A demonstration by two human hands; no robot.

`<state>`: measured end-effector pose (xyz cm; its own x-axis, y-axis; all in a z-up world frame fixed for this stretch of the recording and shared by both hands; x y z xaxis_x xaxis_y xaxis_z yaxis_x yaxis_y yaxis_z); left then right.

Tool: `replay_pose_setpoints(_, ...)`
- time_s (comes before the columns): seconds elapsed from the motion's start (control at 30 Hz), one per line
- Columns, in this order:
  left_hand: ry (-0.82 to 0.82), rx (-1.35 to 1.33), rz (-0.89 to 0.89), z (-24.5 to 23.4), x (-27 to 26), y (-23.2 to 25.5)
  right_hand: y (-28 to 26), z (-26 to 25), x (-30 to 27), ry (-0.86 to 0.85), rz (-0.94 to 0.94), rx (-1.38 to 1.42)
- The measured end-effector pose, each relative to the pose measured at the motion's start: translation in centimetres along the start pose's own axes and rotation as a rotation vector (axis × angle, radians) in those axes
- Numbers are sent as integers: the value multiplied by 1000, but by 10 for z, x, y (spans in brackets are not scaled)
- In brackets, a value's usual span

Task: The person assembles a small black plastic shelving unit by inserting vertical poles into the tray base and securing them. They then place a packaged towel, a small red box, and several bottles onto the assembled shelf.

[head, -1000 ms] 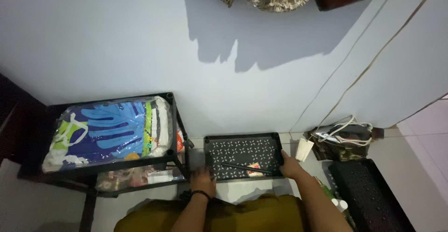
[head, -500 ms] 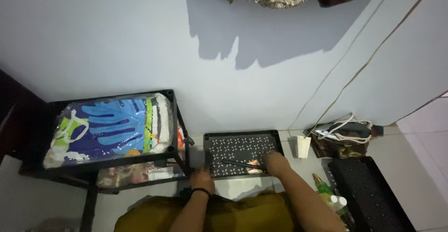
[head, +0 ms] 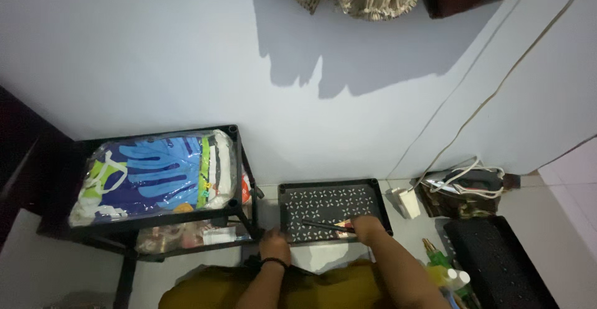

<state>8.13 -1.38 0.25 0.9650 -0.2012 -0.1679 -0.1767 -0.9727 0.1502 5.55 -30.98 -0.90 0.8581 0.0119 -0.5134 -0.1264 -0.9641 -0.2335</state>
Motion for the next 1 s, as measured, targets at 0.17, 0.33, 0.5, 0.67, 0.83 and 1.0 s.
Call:
replay_pose_setpoints(0.17, -127, -106, -108, 1, -1, -8, -4, -13, -8, 99, -7, 103)
replay_pose_setpoints(0.33, -154, 15, -27, 14, 3, -3, -15, -55, -52, 286, -103, 627)
replay_pose_setpoints(0.5, -171, 20, -36, 18, 0, -2, -54, -87, -87, 403, -307, 749)
replay_pose_setpoints(0.67, -310, 221, -34, 6, -11, 5, -97, -98, -98, 491, -279, 894)
replay_pose_setpoints(0.83, -416, 345, -16, 6, -35, 15, -140, -89, -78, 507, -276, 999)
replay_pose_setpoints(1.0, -387, 26, -149, 29, -22, -15, -147, -77, -62, 508, -130, 981)
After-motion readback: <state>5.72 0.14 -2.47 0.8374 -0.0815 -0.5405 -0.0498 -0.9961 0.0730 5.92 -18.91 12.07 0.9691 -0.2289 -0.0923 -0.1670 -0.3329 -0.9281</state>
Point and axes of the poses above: each hand's wrist, its own x-axis towards the middle knuckle, its own z-axis out of the palm, y = z × x, the point moved 8 cm from there along x, towards the middle knuckle, and after that the axes turned 14 degrees about x, right-handed, at the moved point
